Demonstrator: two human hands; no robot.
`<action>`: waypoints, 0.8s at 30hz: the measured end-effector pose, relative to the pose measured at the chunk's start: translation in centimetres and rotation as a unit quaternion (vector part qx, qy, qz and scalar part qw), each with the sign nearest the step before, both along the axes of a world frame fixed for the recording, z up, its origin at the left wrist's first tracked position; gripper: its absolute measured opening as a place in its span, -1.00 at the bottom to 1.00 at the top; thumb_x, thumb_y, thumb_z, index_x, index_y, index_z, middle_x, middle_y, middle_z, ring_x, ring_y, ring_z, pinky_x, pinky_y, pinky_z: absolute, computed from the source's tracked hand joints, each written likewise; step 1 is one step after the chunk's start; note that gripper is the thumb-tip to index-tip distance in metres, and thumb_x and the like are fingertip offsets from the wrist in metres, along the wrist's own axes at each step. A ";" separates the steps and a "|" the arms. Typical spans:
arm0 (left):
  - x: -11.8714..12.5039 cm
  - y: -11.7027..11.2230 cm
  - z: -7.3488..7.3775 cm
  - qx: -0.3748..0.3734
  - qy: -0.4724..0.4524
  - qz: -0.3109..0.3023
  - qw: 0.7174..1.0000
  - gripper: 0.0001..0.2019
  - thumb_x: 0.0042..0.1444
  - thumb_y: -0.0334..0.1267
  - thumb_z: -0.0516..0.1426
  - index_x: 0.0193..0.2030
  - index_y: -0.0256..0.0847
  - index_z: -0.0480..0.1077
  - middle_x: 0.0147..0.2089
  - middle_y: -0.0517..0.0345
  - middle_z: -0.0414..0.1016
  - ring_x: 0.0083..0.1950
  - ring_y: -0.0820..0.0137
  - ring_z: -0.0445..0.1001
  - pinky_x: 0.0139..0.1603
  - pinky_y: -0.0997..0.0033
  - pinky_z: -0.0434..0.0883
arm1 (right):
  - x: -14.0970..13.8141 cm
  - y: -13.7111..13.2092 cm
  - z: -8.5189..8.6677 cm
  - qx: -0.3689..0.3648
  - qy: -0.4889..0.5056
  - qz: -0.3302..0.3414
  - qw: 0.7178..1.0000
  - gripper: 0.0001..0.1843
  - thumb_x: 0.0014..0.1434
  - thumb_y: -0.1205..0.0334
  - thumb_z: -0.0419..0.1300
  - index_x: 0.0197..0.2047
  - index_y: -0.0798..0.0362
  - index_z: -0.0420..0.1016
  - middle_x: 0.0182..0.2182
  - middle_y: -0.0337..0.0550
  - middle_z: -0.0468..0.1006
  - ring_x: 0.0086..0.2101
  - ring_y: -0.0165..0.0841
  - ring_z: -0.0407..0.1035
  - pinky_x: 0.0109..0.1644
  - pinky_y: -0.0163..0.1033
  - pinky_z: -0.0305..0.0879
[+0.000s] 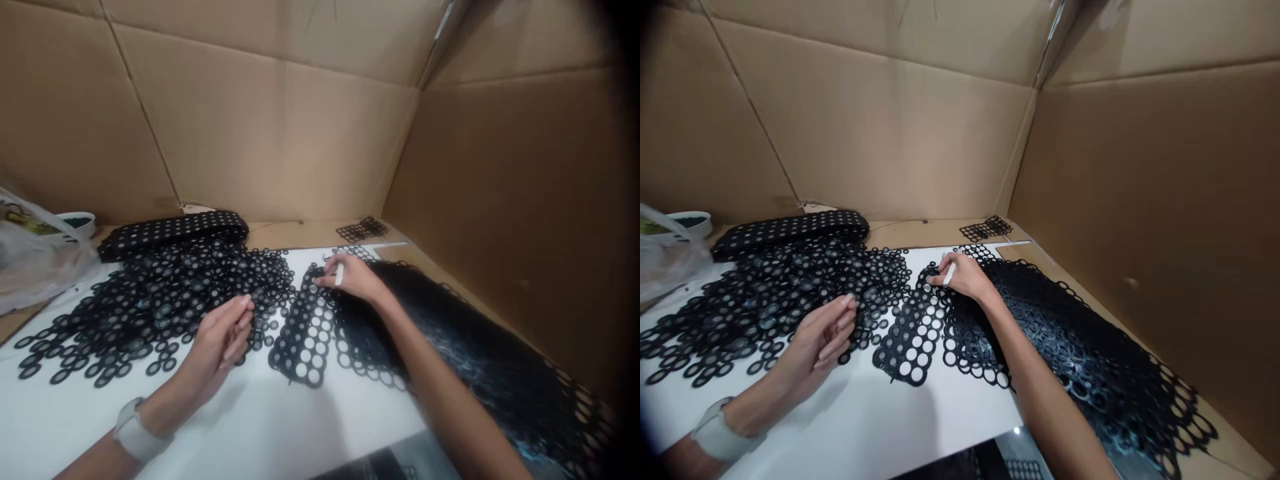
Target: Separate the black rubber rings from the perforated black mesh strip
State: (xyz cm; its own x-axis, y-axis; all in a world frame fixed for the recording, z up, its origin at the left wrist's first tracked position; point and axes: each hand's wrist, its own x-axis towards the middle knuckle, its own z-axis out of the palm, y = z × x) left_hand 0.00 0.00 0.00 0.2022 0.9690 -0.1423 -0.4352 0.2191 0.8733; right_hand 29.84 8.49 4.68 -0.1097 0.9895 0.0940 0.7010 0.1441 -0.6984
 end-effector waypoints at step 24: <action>0.1 0.0 0.2 0.194 0.181 0.096 0.959 -0.67 0.37 0.00 0.30 0.13 -0.15 0.60 0.13 0.01 0.69 0.13 0.17 0.64 0.18 0.25 0.55 | -5.9 -4.6 1.2 0.113 0.317 0.202 0.919 -0.73 0.14 0.16 0.55 -0.25 -0.02 0.55 -0.01 -0.08 0.76 -0.03 -0.19 0.64 0.03 -0.06 0.52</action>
State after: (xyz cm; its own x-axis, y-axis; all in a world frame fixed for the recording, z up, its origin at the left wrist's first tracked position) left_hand 0.13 0.05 0.19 0.0204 0.9774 0.2103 -0.0883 -0.2077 0.9742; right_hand 23.92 3.90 5.93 -0.3166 0.8267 0.4651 0.0193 0.4958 -0.8682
